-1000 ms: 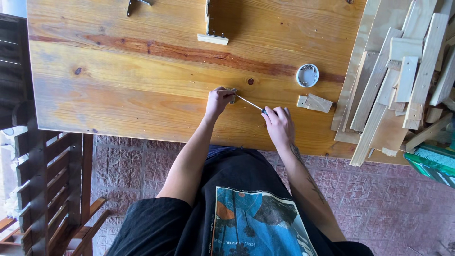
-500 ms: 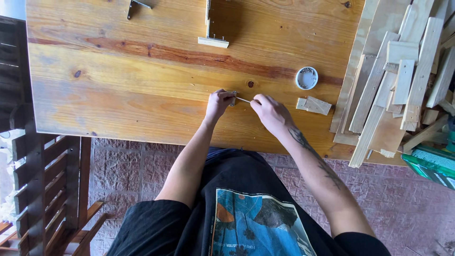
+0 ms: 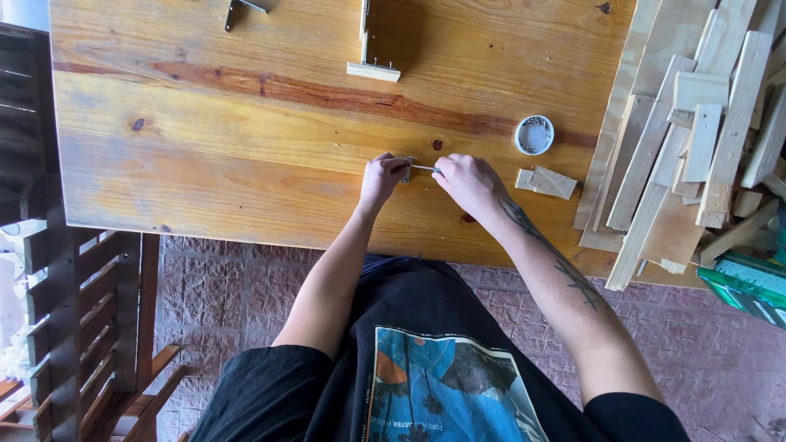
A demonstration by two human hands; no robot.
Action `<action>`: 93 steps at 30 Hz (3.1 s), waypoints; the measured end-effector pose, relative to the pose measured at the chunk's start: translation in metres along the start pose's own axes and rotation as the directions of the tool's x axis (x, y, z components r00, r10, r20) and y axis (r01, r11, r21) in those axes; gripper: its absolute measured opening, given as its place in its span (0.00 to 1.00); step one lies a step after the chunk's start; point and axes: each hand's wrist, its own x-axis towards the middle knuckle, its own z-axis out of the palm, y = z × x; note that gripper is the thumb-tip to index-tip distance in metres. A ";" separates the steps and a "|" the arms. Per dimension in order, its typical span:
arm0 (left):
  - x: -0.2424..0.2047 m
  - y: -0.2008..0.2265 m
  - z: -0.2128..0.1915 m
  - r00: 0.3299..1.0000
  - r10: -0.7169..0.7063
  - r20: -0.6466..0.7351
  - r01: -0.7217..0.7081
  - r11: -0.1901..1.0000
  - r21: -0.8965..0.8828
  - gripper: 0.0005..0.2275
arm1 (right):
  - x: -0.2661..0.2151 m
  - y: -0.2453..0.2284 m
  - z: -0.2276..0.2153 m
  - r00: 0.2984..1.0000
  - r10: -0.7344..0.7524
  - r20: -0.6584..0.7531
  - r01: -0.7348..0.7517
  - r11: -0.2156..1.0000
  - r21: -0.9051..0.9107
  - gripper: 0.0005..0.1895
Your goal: The person assembles small wooden pieces using a screwdriver and screws. They repeatedly position the pieces, insert screws, and tighten them to form a small wooden structure on a workbench.
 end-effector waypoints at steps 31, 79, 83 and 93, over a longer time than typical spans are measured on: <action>-0.002 0.008 -0.001 0.997 0.069 0.035 -0.074 0.979 0.190 0.08 | -0.001 -0.004 -0.032 0.965 -0.181 0.188 0.178 0.983 0.032 0.06; -0.004 0.025 -0.005 1.000 0.031 0.001 -0.031 0.979 0.200 0.04 | -0.015 -0.016 -0.027 0.996 -0.073 0.042 0.079 0.985 -0.155 0.13; -0.002 0.028 -0.007 1.000 0.021 0.005 -0.022 0.981 0.195 0.04 | -0.021 -0.043 -0.056 0.996 -0.070 0.049 0.075 0.988 -0.132 0.10; -0.004 0.028 -0.007 1.000 0.019 0.010 -0.021 0.978 0.205 0.05 | -0.022 -0.023 -0.024 0.997 -0.070 -0.023 0.063 0.973 -0.221 0.09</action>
